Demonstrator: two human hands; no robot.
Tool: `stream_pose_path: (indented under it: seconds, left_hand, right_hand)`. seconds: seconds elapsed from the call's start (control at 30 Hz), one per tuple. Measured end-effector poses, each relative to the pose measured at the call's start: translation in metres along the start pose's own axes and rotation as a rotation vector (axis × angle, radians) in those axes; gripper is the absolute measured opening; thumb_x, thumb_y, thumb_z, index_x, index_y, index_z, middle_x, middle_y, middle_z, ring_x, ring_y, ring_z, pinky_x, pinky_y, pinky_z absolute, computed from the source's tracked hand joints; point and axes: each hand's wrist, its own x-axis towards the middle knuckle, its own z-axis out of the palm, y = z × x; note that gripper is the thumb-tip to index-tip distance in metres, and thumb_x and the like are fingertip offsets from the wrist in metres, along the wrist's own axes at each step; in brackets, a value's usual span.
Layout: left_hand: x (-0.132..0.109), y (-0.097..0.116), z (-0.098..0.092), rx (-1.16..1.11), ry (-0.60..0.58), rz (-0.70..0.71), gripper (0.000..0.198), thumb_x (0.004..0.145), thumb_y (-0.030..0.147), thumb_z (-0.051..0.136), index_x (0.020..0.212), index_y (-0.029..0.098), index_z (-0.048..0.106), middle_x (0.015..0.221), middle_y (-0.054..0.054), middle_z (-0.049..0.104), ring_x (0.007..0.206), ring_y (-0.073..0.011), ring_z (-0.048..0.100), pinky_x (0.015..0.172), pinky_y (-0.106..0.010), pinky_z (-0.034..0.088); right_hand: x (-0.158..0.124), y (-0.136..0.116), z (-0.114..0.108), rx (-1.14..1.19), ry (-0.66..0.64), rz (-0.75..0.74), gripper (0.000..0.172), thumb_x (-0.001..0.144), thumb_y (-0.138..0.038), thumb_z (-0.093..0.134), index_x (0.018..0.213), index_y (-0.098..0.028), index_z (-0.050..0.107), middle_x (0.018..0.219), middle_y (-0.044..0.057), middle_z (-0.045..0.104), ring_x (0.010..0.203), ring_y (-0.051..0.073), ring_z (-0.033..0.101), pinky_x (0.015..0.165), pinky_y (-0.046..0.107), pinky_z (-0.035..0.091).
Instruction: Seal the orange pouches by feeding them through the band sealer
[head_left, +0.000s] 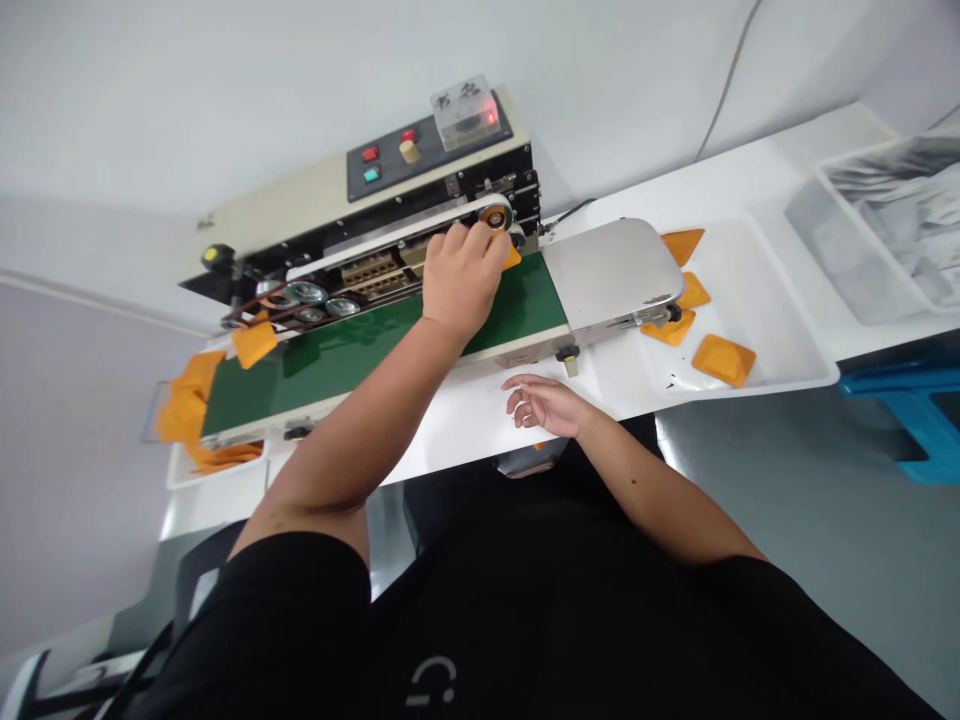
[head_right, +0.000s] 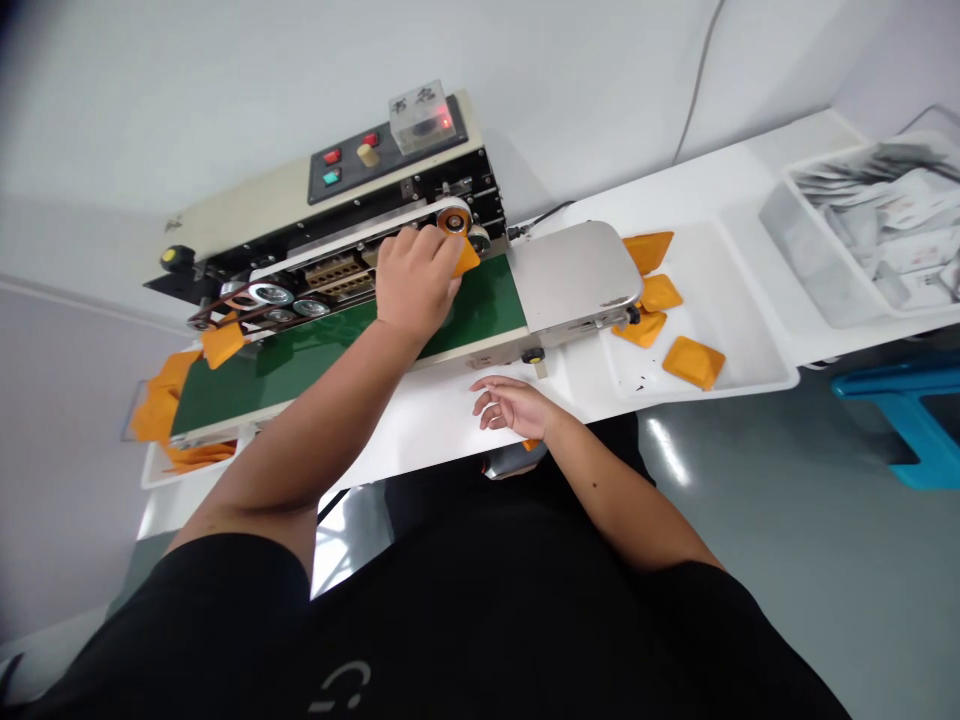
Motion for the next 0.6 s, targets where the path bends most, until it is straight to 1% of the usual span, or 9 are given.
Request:
stream_pose_path:
  seconds: [0.07,0.13,0.23,0.3,0.37,0.43,0.47,0.53,0.6]
  left_hand:
    - [-0.013,0.006,-0.011,-0.011,0.015,-0.018,0.036,0.108,0.045,0.065,0.136,0.022,0.062,0.121,-0.016,0.07,0.128,-0.0379,0.062,0.108,-0.053,0.047]
    - [-0.034,0.019,-0.026,0.004,0.012,-0.053,0.043,0.106,0.045,0.069,0.142,0.023,0.061,0.122,-0.016,0.072,0.126,-0.0377,0.063,0.106,-0.05,0.046]
    - [-0.083,0.048,-0.047,0.029,0.002,-0.092,0.04,0.107,0.039,0.068,0.144,0.024,0.065,0.119,-0.015,0.075,0.112,-0.0345,0.067,0.096,-0.048,0.046]
    - [-0.124,0.072,-0.053,0.019,0.017,-0.032,0.033,0.107,0.033,0.069,0.138,0.025,0.069,0.109,-0.011,0.078,0.098,-0.0291,0.068,0.087,-0.045,0.045]
    - [-0.165,0.093,-0.053,-0.019,-0.018,0.038,0.026,0.104,0.027,0.071,0.13,0.026,0.071,0.101,-0.008,0.079,0.087,-0.025,0.068,0.081,-0.042,0.045]
    - [-0.202,0.107,-0.047,-0.113,-0.068,0.071,0.021,0.103,0.024,0.072,0.124,0.024,0.071,0.096,-0.007,0.08,0.081,-0.0231,0.067,0.076,-0.04,0.047]
    - [-0.218,0.11,-0.044,-0.152,-0.089,0.056,0.021,0.103,0.023,0.072,0.124,0.022,0.071,0.094,-0.007,0.08,0.08,-0.0228,0.068,0.075,-0.04,0.049]
    - [-0.243,0.111,-0.038,-0.209,-0.099,-0.03,0.02,0.104,0.021,0.071,0.123,0.021,0.071,0.092,-0.007,0.08,0.078,-0.0226,0.07,0.074,-0.039,0.052]
    - [-0.26,0.106,-0.034,-0.26,-0.095,-0.11,0.02,0.104,0.02,0.071,0.124,0.02,0.071,0.093,-0.008,0.081,0.079,-0.023,0.072,0.075,-0.039,0.056]
  right_hand:
    - [-0.001,0.001,-0.002,0.009,0.004,-0.009,0.034,0.104,-0.039,0.074,0.128,-0.017,0.067,0.095,0.008,0.08,0.071,0.019,0.079,0.061,0.025,0.063]
    - [-0.003,0.002,-0.003,0.019,0.001,-0.019,0.035,0.102,-0.039,0.076,0.127,-0.017,0.068,0.095,0.008,0.08,0.071,0.019,0.079,0.061,0.025,0.063]
    - [-0.006,0.003,-0.004,0.03,0.005,-0.039,0.035,0.1,-0.039,0.077,0.125,-0.017,0.069,0.094,0.008,0.08,0.072,0.018,0.078,0.061,0.025,0.062]
    - [-0.008,0.005,-0.001,0.023,0.028,-0.07,0.035,0.099,-0.041,0.079,0.124,-0.018,0.07,0.092,0.007,0.08,0.072,0.018,0.078,0.063,0.025,0.063]
    - [-0.013,0.007,0.005,-0.028,0.059,-0.109,0.037,0.099,-0.043,0.082,0.124,-0.019,0.071,0.093,0.007,0.079,0.075,0.017,0.078,0.067,0.026,0.064]
    - [-0.025,0.009,0.013,-0.162,0.066,-0.124,0.037,0.1,-0.044,0.082,0.124,-0.019,0.073,0.098,0.007,0.08,0.082,0.017,0.079,0.074,0.027,0.065]
    - [-0.035,0.008,0.016,-0.255,0.053,-0.124,0.036,0.101,-0.044,0.082,0.125,-0.019,0.074,0.101,0.008,0.08,0.086,0.017,0.079,0.077,0.028,0.066]
    - [-0.065,0.0,0.021,-0.448,-0.004,-0.135,0.035,0.102,-0.044,0.08,0.125,-0.018,0.076,0.105,0.01,0.079,0.092,0.018,0.078,0.081,0.03,0.065]
    - [-0.105,-0.019,0.02,-0.609,-0.039,-0.18,0.037,0.102,-0.047,0.079,0.126,-0.018,0.077,0.105,0.011,0.079,0.094,0.02,0.077,0.084,0.034,0.065]
